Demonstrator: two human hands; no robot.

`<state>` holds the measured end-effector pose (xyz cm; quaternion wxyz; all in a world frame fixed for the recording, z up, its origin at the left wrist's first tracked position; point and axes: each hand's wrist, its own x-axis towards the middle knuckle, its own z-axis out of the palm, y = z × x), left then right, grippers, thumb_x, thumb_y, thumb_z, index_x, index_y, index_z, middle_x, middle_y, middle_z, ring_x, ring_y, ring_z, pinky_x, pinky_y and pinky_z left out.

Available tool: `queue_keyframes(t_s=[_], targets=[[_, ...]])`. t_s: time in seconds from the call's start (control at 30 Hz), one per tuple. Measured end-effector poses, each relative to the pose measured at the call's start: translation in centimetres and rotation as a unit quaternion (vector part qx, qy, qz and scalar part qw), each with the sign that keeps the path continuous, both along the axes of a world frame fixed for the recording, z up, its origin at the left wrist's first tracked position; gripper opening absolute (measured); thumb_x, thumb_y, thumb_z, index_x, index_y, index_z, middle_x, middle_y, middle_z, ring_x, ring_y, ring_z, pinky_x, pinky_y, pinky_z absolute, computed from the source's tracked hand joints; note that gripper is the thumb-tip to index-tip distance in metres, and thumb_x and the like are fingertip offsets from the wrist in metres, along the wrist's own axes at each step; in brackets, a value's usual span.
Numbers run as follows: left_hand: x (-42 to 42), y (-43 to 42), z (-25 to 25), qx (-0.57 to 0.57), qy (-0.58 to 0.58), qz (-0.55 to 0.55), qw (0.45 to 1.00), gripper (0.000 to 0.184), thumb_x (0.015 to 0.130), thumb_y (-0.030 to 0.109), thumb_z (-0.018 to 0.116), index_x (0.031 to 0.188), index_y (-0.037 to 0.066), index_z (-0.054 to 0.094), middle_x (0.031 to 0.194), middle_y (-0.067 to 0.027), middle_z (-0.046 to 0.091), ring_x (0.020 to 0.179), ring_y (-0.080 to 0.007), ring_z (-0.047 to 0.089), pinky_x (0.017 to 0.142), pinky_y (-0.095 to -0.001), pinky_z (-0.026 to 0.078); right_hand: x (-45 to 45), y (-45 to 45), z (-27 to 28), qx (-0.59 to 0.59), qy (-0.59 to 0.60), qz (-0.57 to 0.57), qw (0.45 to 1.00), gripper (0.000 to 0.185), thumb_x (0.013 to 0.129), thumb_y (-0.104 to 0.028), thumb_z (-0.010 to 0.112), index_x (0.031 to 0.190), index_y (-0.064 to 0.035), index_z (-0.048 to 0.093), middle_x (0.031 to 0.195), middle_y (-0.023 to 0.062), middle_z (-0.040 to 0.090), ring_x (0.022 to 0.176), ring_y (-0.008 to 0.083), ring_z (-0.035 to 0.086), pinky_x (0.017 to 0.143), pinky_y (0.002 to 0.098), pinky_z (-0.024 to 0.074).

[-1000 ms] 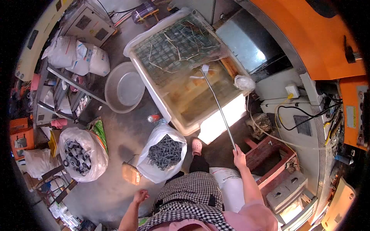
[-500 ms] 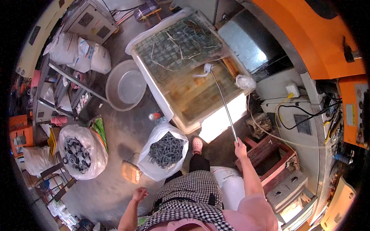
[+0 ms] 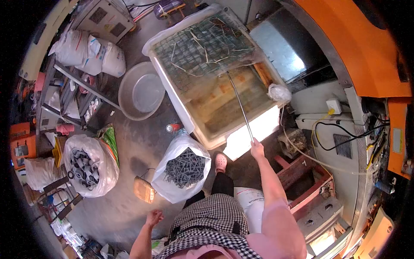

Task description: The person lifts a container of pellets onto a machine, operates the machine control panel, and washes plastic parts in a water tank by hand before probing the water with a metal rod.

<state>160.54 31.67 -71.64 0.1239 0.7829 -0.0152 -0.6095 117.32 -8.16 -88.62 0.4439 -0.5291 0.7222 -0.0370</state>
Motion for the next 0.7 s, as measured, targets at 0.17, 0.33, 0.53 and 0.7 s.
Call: queue_keyframes(t_s=[0.17, 0.33, 0.53, 0.7], targets=[[0.1, 0.8, -0.6, -0.001, -0.015, -0.033, 0.999, 0.018, 0.078, 0.016, 0.053, 0.088, 0.001, 0.052, 0.068, -0.0067, 0.056, 0.057, -0.012, 0.054, 0.05, -0.0225, 0.044, 3.5, -3.7, -3.4, -0.012, -0.07, -0.051, 0.996, 0.038, 0.08, -0.024, 0.043, 0.111, -0.002, 0.044, 0.102, 0.0229, 0.049, 0.098, 0.0331, 0.046, 0.083, 0.034, 0.0366], [-0.7, -0.5, -0.4, 0.006, -0.037, -0.041, 0.998, 0.018, 0.078, 0.017, 0.053, 0.088, 0.001, 0.054, 0.069, -0.0061, 0.058, 0.057, -0.0107, 0.054, 0.048, -0.0209, 0.042, 6.7, -6.9, -7.4, -0.105, -0.078, 0.008, 0.991, 0.036, 0.081, -0.023, 0.042, 0.11, -0.002, 0.044, 0.096, 0.0241, 0.051, 0.09, 0.0353, 0.049, 0.079, 0.0369, 0.0386], [-0.4, -0.7, -0.5, -0.008, -0.048, -0.067, 0.997, 0.016, 0.078, 0.014, 0.053, 0.088, 0.001, 0.054, 0.068, -0.0059, 0.058, 0.059, -0.0115, 0.055, 0.049, -0.022, 0.044, 5.3, -5.0, -7.5, -0.077, -0.083, 0.004, 0.994, 0.038, 0.081, -0.023, 0.041, 0.115, -0.0069, 0.04, 0.094, 0.0235, 0.052, 0.091, 0.0354, 0.049, 0.078, 0.0374, 0.039], [0.6, 1.5, -1.6, -0.012, -0.042, -0.06, 0.997, 0.016, 0.078, 0.012, 0.052, 0.089, 0.001, 0.054, 0.068, -0.0069, 0.058, 0.058, -0.0129, 0.056, 0.051, -0.0235, 0.045, 2.2, 1.2, -1.2, 0.006, -0.013, 0.0, 1.0, 0.036, 0.081, -0.02, 0.041, 0.116, -0.0078, 0.04, 0.094, 0.0235, 0.052, 0.088, 0.0354, 0.05, 0.075, 0.0397, 0.04]])
